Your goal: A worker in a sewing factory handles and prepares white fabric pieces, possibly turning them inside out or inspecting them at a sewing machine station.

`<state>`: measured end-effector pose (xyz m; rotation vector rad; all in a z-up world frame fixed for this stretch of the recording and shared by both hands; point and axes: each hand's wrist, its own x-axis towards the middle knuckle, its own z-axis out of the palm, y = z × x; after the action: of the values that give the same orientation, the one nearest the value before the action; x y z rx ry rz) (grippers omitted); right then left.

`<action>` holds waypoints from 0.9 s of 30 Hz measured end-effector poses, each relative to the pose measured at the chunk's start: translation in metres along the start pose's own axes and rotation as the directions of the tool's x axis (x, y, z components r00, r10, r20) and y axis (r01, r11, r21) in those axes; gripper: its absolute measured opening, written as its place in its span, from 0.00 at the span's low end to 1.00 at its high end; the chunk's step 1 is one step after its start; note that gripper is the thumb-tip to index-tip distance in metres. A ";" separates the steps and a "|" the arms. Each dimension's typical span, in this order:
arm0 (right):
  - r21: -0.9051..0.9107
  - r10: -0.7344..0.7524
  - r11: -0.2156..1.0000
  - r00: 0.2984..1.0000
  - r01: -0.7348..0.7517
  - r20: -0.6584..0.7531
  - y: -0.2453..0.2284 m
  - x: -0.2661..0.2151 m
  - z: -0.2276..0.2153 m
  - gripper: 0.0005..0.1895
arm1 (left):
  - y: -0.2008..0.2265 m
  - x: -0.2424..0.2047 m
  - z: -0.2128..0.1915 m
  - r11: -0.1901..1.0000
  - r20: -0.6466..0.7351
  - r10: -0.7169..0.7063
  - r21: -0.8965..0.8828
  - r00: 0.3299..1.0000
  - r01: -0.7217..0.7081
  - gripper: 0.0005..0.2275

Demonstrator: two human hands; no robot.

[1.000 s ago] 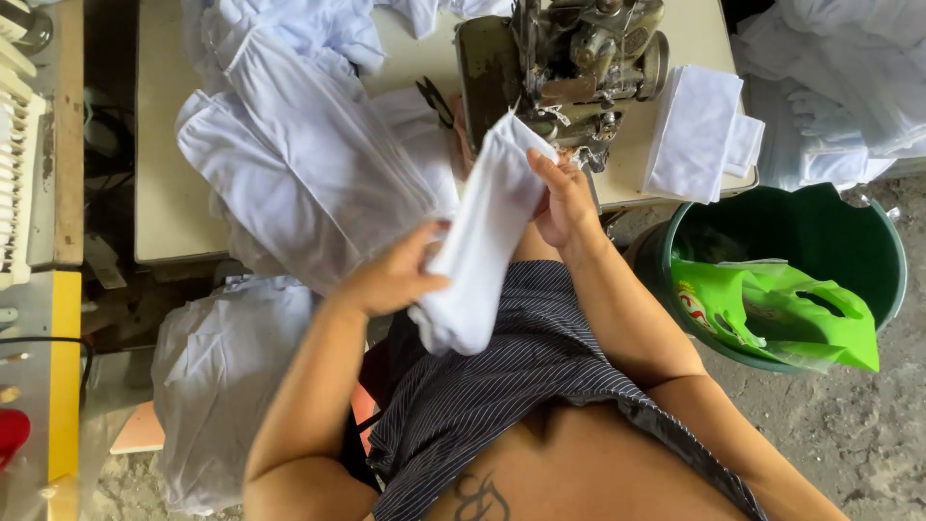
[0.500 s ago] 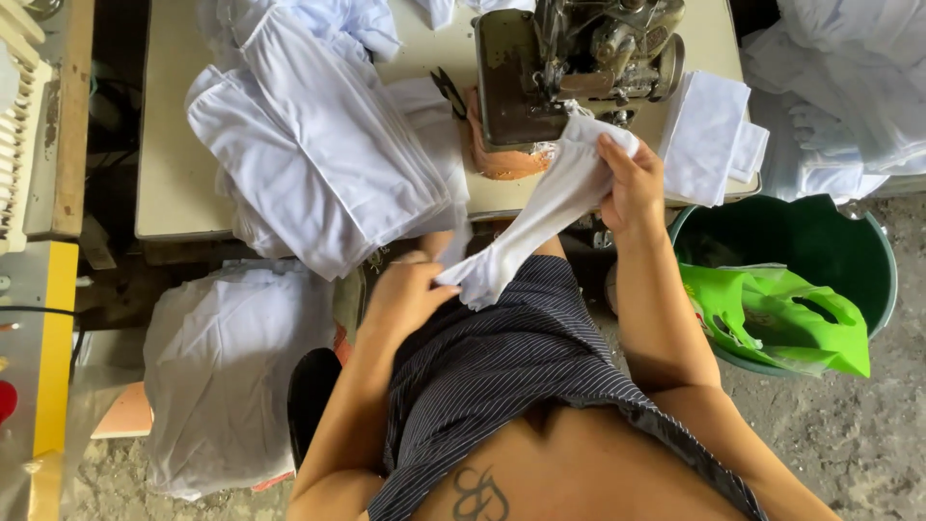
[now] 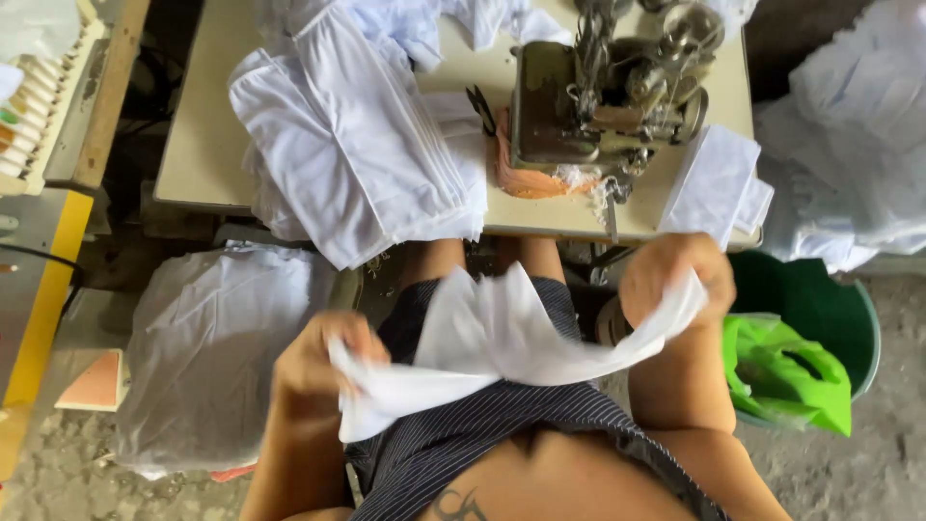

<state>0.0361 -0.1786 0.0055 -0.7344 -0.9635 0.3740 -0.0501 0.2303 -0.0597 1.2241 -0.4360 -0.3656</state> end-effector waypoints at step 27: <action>-0.318 -0.036 0.914 0.729 -0.253 -0.683 0.094 0.092 0.022 0.10 | -0.025 0.106 0.058 0.586 0.087 -0.061 -0.804 0.994 0.107 0.30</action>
<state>0.0693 -0.0499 0.0024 -1.1983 -0.2784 -0.0159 0.0110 0.1234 -0.0544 0.3187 -0.1954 -0.5983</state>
